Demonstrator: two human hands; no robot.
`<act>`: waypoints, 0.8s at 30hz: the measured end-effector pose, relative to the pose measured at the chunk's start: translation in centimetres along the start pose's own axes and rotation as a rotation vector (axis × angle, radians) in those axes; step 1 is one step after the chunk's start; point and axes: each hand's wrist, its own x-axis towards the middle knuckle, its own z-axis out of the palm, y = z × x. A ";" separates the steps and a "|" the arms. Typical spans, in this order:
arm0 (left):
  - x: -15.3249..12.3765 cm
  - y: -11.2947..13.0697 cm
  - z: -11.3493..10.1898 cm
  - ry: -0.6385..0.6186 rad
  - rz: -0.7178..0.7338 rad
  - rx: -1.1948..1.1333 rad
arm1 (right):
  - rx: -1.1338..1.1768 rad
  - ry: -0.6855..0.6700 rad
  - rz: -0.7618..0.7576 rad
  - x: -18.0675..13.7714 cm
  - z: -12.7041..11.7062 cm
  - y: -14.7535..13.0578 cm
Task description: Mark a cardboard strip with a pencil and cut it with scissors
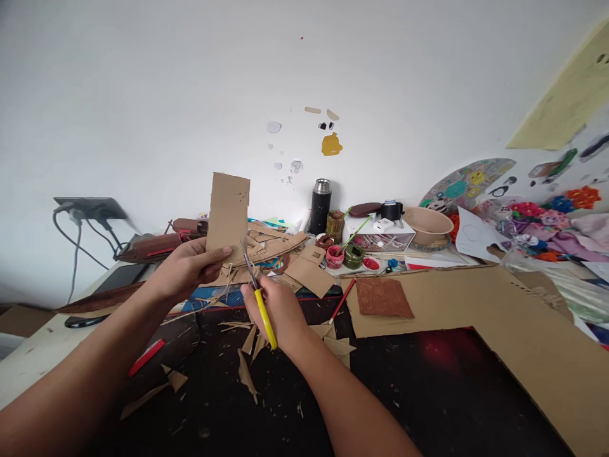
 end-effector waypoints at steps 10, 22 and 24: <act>0.3 0.2 -1.1 -0.033 -0.032 0.056 | -0.064 -0.008 -0.011 0.0 0.2 0.1; 0.4 0.9 -1.4 -0.032 -0.076 0.067 | -0.072 -0.024 -0.018 -0.1 0.2 0.0; 0.3 0.8 -1.4 -0.043 -0.063 0.053 | -0.060 -0.013 -0.022 -0.1 0.2 0.0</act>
